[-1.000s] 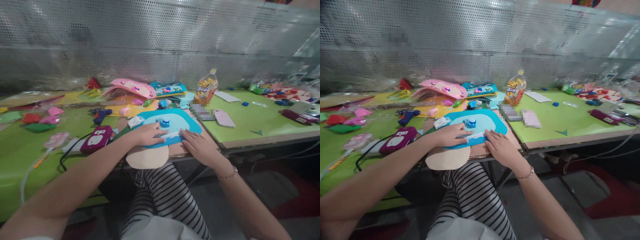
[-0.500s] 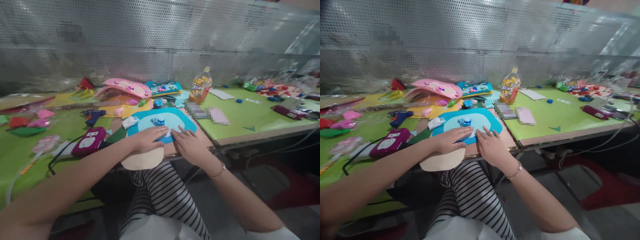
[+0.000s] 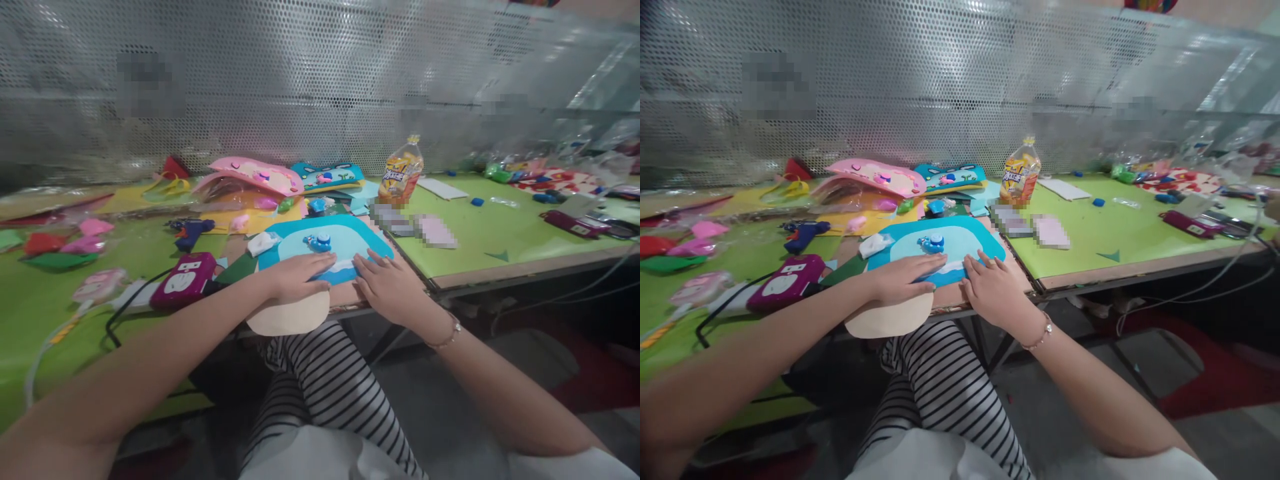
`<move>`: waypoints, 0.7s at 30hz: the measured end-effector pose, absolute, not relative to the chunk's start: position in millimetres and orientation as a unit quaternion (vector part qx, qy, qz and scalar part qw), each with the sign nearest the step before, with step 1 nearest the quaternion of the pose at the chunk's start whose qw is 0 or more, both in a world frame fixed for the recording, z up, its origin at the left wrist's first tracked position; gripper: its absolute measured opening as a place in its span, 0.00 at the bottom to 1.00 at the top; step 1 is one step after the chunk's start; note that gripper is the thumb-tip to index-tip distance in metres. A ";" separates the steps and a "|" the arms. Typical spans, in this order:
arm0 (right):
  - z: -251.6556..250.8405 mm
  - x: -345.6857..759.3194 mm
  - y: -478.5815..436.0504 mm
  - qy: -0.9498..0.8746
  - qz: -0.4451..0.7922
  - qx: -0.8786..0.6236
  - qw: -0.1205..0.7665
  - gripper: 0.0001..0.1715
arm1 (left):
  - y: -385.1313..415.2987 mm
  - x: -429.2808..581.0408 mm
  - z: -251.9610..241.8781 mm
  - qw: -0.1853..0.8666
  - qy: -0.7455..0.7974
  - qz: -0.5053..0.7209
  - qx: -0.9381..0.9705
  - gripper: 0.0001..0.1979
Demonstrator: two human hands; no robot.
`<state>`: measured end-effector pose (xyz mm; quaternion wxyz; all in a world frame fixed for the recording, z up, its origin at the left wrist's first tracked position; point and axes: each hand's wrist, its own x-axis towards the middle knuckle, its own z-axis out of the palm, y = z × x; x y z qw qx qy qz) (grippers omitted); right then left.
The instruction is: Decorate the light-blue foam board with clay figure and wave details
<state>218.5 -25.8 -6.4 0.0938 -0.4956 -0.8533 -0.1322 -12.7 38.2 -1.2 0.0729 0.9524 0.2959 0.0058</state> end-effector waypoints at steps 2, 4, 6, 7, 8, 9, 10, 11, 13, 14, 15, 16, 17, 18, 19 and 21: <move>-6.2 217.7 -26.7 -0.851 -0.136 -0.499 0.095 0.28 | 38.1 -12.4 -1.2 0.071 0.296 0.005 0.953 0.33; -6.0 217.0 -27.6 -0.849 -0.136 -0.502 0.093 0.28 | 37.7 -12.1 -0.7 0.070 0.298 0.003 0.952 0.33; -6.7 219.6 -26.5 -0.849 -0.130 -0.504 0.094 0.29 | 37.3 -11.9 -0.1 0.069 0.299 0.003 0.952 0.33; -7.6 222.9 -24.6 -0.850 -0.121 -0.503 0.099 0.29 | 37.1 -11.8 0.2 0.069 0.299 0.003 0.952 0.33; -8.8 227.8 -21.7 -0.854 -0.106 -0.497 0.109 0.29 | 36.9 -11.8 0.4 0.070 0.299 0.003 0.952 0.33; -10.2 234.0 -18.0 -0.859 -0.085 -0.490 0.121 0.29 | 36.8 -11.9 0.6 0.070 0.300 0.004 0.951 0.33; -11.6 241.1 -13.7 -0.866 -0.054 -0.479 0.137 0.28 | 36.8 -11.9 0.6 0.071 0.302 0.005 0.951 0.33; -12.5 248.2 -9.1 -0.872 -0.010 -0.465 0.152 0.28 | 36.8 -11.9 0.6 0.072 0.305 0.007 0.950 0.33; -12.5 259.5 -1.3 -0.846 0.068 -0.488 0.205 0.27 | 36.9 -11.9 0.4 0.075 0.309 0.010 0.948 0.33; -11.4 262.5 1.4 -0.825 0.091 -0.504 0.241 0.28 | 37.0 -11.9 0.4 0.075 0.310 0.012 0.948 0.33; -9.7 263.1 3.0 -0.809 0.102 -0.514 0.268 0.28 | 37.1 -11.7 0.4 0.076 0.310 0.015 0.948 0.33; -7.6 261.4 3.7 -0.803 0.103 -0.515 0.283 0.28 | 37.0 -11.5 0.5 0.076 0.309 0.016 0.948 0.33; -5.5 257.9 3.7 -0.808 0.095 -0.508 0.284 0.28 | 36.9 -11.3 0.8 0.075 0.308 0.017 0.948 0.33; -3.8 252.9 3.2 -0.824 0.080 -0.493 0.268 0.28 | 36.7 -11.0 1.2 0.075 0.309 0.016 0.948 0.33; -2.7 247.1 2.6 -0.840 0.060 -0.480 0.245 0.28 | 36.5 -10.7 1.7 0.074 0.310 0.015 0.948 0.33; -2.8 235.9 1.2 -0.863 0.016 -0.463 0.201 0.28 | 36.1 -10.2 2.3 0.072 0.312 0.009 0.947 0.33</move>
